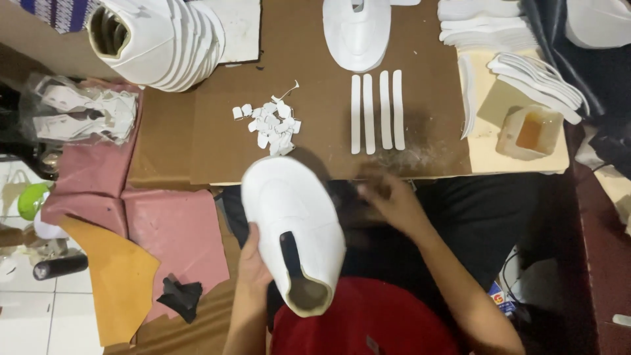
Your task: The person handles white shoe parts, inspecting the interior and exterior surfaces. They then pick up long white strips and smaller white pieces, arranging them on the table.
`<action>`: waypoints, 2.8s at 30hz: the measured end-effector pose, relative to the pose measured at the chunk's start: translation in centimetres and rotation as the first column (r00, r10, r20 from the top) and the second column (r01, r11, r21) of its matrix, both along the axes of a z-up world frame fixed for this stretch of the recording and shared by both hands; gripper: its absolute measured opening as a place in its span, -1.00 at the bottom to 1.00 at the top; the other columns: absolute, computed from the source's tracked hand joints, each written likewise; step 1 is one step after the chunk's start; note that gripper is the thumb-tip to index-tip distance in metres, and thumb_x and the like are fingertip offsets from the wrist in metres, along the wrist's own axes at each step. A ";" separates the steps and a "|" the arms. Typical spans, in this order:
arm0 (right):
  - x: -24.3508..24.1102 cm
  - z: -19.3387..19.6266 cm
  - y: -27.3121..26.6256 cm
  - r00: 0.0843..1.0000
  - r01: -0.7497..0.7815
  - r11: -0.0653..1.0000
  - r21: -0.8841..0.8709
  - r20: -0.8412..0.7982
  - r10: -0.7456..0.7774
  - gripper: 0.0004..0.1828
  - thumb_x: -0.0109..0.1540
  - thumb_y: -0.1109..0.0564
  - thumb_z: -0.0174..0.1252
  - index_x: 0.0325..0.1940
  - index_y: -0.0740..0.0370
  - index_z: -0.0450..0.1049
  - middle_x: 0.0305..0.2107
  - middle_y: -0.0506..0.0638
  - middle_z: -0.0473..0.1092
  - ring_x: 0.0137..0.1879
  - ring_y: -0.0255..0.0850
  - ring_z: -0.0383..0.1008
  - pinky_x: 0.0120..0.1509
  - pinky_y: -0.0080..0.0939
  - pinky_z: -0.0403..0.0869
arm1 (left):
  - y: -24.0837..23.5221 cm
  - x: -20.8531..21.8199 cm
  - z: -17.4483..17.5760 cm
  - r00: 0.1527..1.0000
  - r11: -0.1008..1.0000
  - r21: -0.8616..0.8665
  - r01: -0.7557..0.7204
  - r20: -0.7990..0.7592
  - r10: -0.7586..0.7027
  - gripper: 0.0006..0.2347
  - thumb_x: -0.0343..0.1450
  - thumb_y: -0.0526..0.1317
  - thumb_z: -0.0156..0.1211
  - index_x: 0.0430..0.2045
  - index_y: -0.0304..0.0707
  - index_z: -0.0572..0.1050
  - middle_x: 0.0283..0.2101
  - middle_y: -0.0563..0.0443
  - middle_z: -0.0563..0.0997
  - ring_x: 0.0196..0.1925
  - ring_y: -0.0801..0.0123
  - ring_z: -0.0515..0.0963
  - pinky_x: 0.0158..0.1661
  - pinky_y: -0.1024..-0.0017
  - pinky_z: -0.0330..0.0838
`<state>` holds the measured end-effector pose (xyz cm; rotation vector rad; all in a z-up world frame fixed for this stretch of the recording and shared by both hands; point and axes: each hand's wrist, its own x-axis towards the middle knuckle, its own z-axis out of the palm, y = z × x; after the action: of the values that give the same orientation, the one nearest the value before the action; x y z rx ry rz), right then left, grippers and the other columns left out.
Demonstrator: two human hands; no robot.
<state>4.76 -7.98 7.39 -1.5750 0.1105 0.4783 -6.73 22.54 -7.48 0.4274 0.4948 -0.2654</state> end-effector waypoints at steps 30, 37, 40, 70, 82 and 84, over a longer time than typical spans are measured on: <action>3.3 0.0 1.2 0.973 0.228 0.945 0.234 -0.090 -0.212 -0.22 0.24 -0.28 -0.06 0.40 0.25 0.29 0.05 0.16 0.51 0.05 -0.06 0.55 0.17 -0.11 0.54 | -5.3 21.6 8.1 0.997 0.998 0.029 -0.050 0.054 0.048 -0.53 0.39 0.02 0.28 0.08 -0.33 0.51 -0.06 -0.18 0.67 -0.09 0.15 0.68 0.00 0.21 0.60; 1.6 1.2 -2.3 0.949 0.285 0.952 0.113 0.104 -0.296 -0.43 0.34 -0.12 -0.07 0.32 0.25 0.36 0.12 0.17 0.47 0.12 -0.04 0.56 0.22 -0.09 0.55 | -2.3 39.7 12.1 0.977 0.964 0.258 -0.068 0.211 0.013 -0.50 0.32 0.10 0.25 -0.07 -0.40 0.55 -0.20 -0.17 0.67 -0.23 0.16 0.65 -0.17 0.21 0.56; -0.1 0.0 -3.8 0.946 0.303 0.953 -0.004 0.121 -0.300 -0.51 0.33 -0.04 -0.01 0.28 0.22 0.40 0.16 0.12 0.46 0.14 -0.08 0.54 0.27 -0.12 0.53 | 1.1 46.2 5.4 0.995 0.826 0.556 -0.091 0.076 0.059 -0.40 0.35 0.15 0.02 0.09 -0.44 0.42 -0.04 -0.32 0.64 -0.23 0.11 0.61 -0.11 0.14 0.60; -5.1 -4.0 -19.3 0.655 0.710 0.603 -0.364 0.657 -0.374 -0.80 0.52 0.15 0.11 0.18 0.30 0.50 -0.07 0.10 0.49 0.01 -0.17 0.48 0.17 -0.23 0.40 | 6.9 23.8 6.2 0.920 -0.336 0.867 -0.367 0.285 -0.269 -0.94 0.42 -0.24 0.27 -0.35 -0.19 0.54 -0.36 0.01 0.62 -0.33 0.26 0.53 -0.26 0.27 0.36; 2.6 -3.9 -23.0 0.676 0.692 0.154 -0.705 0.708 0.206 -0.52 0.45 -0.24 0.18 0.12 0.21 0.65 0.31 0.31 0.18 0.39 0.37 0.08 0.30 0.40 0.17 | -13.0 16.0 6.8 0.816 0.591 0.785 0.188 0.210 -0.539 -0.71 0.47 -0.34 0.18 0.00 -0.50 0.30 -0.41 -0.22 0.63 -0.60 0.40 0.59 -0.59 0.59 0.44; 3.7 -4.7 -24.4 0.739 0.638 0.104 -0.763 0.644 0.196 -0.39 0.51 -0.41 0.05 0.08 0.14 0.68 0.41 0.32 0.13 0.51 0.39 -0.03 0.39 0.46 0.10 | -13.4 15.8 6.9 0.808 0.543 0.813 0.210 0.169 -0.565 -0.60 0.43 -0.29 0.33 0.01 -0.52 0.25 -0.46 -0.18 0.63 -0.64 0.42 0.56 -0.62 0.58 0.38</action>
<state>8.46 -32.36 2.67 -2.9537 0.2094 -0.6892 9.11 9.13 -0.56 1.4420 0.0342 -0.3909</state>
